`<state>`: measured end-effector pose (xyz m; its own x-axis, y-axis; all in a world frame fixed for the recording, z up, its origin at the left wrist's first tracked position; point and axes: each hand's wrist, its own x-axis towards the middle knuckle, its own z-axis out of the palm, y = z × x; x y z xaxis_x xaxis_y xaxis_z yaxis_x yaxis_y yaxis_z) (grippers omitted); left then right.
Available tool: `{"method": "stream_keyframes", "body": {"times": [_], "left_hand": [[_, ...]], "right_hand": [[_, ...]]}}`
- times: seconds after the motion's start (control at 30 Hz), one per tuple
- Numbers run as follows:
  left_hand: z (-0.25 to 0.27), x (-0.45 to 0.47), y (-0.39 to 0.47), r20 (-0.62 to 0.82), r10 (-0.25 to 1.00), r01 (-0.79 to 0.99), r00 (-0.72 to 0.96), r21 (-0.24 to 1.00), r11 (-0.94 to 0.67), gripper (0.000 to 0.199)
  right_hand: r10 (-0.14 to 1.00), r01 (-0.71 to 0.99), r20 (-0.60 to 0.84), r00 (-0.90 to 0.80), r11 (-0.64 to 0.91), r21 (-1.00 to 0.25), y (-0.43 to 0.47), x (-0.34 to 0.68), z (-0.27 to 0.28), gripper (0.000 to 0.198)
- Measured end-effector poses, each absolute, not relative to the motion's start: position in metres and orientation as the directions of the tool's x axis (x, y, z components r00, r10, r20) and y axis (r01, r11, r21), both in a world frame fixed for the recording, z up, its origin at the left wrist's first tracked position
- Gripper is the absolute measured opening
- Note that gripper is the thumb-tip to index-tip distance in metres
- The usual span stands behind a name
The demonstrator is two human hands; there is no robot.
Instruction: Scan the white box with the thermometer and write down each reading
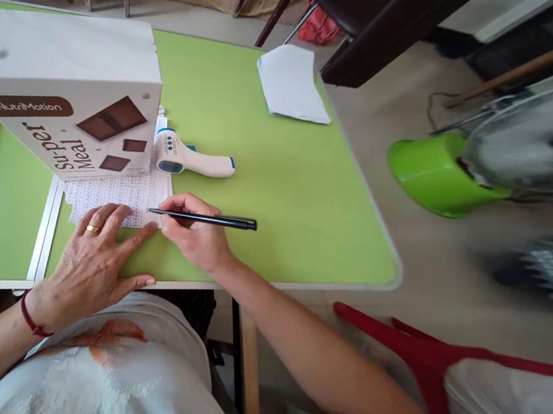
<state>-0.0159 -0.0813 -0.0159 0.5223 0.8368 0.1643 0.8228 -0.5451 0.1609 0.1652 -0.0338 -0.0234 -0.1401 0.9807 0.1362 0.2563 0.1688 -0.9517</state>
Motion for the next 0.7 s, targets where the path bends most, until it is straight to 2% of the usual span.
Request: {"method": "stream_keyframes", "body": {"times": [0.13, 0.3, 0.5, 0.7], "left_hand": [[-0.014, -0.0162, -0.0822, 0.167, 0.835, 0.817, 0.525, 0.177, -0.549, 0.068], [-0.0105, -0.0168, -0.0837, 0.17, 0.829, 0.81, 0.533, 0.178, -0.558, 0.066], [-0.01, -0.0156, -0.0845, 0.177, 0.829, 0.808, 0.53, 0.188, -0.558, 0.066], [-0.0117, -0.0146, -0.0836, 0.189, 0.828, 0.808, 0.528, 0.189, -0.559, 0.068]], "right_hand": [[0.965, 0.367, 0.257, -0.059, 0.261, -0.893, -0.0369, 0.1624, -0.0304, 0.008], [0.91, 0.416, 0.386, -0.154, 0.414, -0.81, -0.0385, 0.161, -0.0306, 0.013], [0.874, 0.427, 0.438, -0.211, 0.486, -0.763, -0.0384, 0.1626, -0.0321, 0.012], [0.874, 0.441, 0.426, -0.233, 0.486, -0.755, -0.0389, 0.1625, -0.0322, 0.013]]}}
